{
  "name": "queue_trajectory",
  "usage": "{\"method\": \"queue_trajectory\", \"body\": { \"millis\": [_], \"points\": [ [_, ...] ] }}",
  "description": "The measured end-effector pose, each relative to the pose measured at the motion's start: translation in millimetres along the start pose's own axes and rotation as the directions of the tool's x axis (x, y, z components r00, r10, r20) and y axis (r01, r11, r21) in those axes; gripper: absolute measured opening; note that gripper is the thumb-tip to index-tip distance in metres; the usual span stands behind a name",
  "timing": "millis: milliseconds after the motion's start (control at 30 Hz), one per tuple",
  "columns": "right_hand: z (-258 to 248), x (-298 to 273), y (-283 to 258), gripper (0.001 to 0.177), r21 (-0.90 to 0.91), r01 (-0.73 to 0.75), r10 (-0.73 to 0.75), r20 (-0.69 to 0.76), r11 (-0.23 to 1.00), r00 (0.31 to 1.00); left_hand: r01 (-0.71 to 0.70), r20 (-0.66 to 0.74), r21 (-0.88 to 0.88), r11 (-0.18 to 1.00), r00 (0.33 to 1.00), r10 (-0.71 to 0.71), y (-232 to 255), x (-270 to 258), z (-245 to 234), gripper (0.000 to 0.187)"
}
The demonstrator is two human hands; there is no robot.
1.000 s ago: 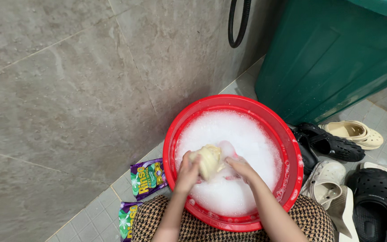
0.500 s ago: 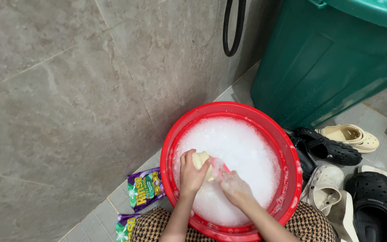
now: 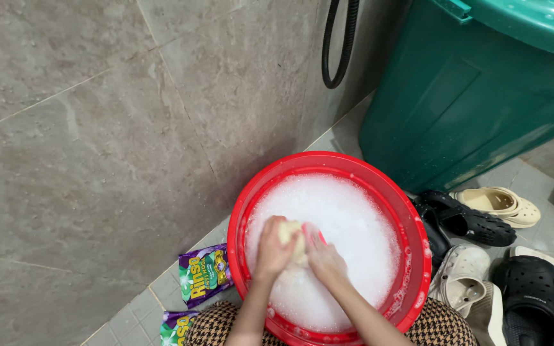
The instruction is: The person scrubs a pair of beige clogs with a pink sponge in a red bucket filled with soapy water. The person repeatedly dips and scrubs the shoes, then places them aside with other shoes on the floor.
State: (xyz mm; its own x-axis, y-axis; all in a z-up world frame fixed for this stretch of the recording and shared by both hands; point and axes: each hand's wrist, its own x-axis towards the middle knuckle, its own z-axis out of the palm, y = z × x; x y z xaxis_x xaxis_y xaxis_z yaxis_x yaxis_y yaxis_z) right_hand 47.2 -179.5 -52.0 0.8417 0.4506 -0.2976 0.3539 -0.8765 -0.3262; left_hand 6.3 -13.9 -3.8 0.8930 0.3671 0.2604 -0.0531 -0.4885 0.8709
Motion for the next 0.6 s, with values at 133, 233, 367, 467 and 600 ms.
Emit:
{"method": "queue_trajectory", "body": {
  "millis": [133,233,367,467,600],
  "points": [
    [-3,57,0,0.069,0.360,0.149,-0.082,-0.197,0.921,0.977,-0.060,-0.004,0.007,0.998,0.998,0.060,-2,-14,-4,0.042],
    [5,11,-1,0.069,0.090,0.095,-0.092,-0.032,0.991,0.995,-0.022,-0.143,0.020,1.000,0.989,0.025,-19,9,-23,0.041],
    [24,-24,-3,0.069,0.002,-0.001,0.000,0.023,1.000,1.000,0.028,-0.071,-0.007,1.000,0.997,-0.028,-31,-4,-14,0.041],
    [10,56,2,0.069,0.336,0.116,-0.038,-0.228,0.935,0.973,-0.114,-0.021,-0.052,0.992,0.993,0.113,-22,-8,1,0.040],
    [13,19,-6,0.070,0.158,0.156,-0.125,-0.189,0.975,0.974,-0.084,-0.149,0.101,0.991,0.984,0.099,-11,-15,-18,0.039]
  ]
}}
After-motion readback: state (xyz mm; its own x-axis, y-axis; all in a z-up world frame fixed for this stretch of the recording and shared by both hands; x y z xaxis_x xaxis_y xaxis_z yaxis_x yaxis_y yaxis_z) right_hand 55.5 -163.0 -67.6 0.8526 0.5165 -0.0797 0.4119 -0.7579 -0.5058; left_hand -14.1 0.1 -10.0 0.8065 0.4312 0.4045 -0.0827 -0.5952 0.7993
